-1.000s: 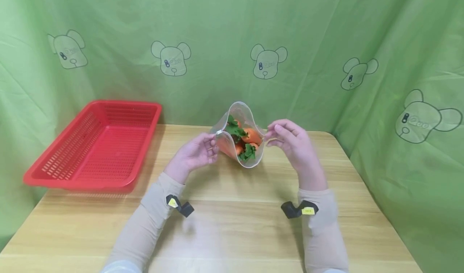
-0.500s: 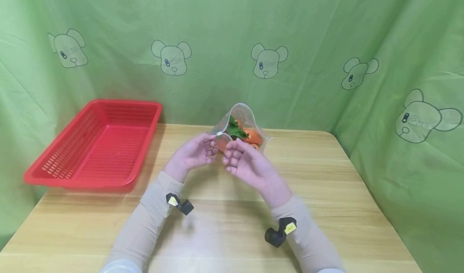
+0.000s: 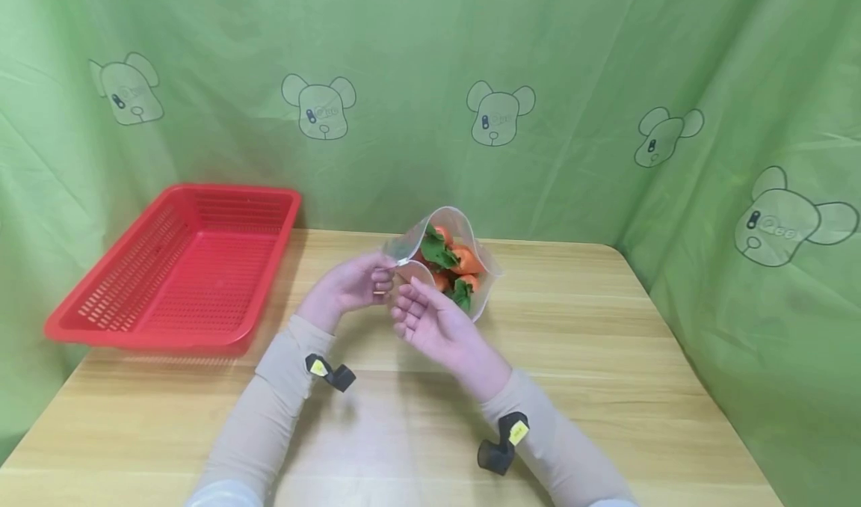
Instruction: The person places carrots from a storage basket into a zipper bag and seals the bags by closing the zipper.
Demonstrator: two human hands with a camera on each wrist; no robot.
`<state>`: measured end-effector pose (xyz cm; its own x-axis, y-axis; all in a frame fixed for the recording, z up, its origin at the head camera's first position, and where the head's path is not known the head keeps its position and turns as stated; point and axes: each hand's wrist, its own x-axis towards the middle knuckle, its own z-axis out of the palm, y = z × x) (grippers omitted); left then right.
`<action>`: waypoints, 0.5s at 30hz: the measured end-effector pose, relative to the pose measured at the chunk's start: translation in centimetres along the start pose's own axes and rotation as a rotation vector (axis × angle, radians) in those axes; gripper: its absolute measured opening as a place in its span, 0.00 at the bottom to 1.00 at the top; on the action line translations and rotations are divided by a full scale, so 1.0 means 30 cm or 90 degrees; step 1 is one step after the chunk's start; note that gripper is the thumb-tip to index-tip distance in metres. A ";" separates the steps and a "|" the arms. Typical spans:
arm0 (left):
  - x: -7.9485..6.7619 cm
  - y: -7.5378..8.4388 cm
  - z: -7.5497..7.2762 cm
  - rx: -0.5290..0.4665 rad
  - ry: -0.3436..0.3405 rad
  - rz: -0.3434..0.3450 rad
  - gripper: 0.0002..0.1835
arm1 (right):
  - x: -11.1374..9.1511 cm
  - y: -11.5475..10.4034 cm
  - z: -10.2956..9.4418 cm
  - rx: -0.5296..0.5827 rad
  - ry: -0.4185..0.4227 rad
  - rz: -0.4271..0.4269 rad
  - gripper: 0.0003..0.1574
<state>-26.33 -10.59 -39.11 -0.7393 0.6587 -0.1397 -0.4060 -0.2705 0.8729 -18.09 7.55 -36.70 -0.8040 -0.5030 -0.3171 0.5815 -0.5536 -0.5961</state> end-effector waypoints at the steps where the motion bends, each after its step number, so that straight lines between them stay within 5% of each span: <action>1: 0.000 0.000 -0.005 0.020 -0.002 -0.002 0.08 | 0.004 0.003 -0.002 -0.004 0.007 -0.006 0.16; 8: -0.002 -0.003 -0.024 0.166 -0.020 -0.019 0.07 | 0.035 0.020 -0.024 -0.052 0.063 -0.070 0.09; 15: -0.003 -0.008 -0.021 0.231 -0.036 -0.027 0.13 | 0.061 0.026 -0.041 -0.126 0.091 -0.074 0.13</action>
<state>-26.49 -11.02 -39.61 -0.6907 0.7047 -0.1621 -0.2107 0.0183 0.9774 -19.26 7.01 -38.66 -0.8816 -0.3371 -0.3305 0.4599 -0.4552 -0.7624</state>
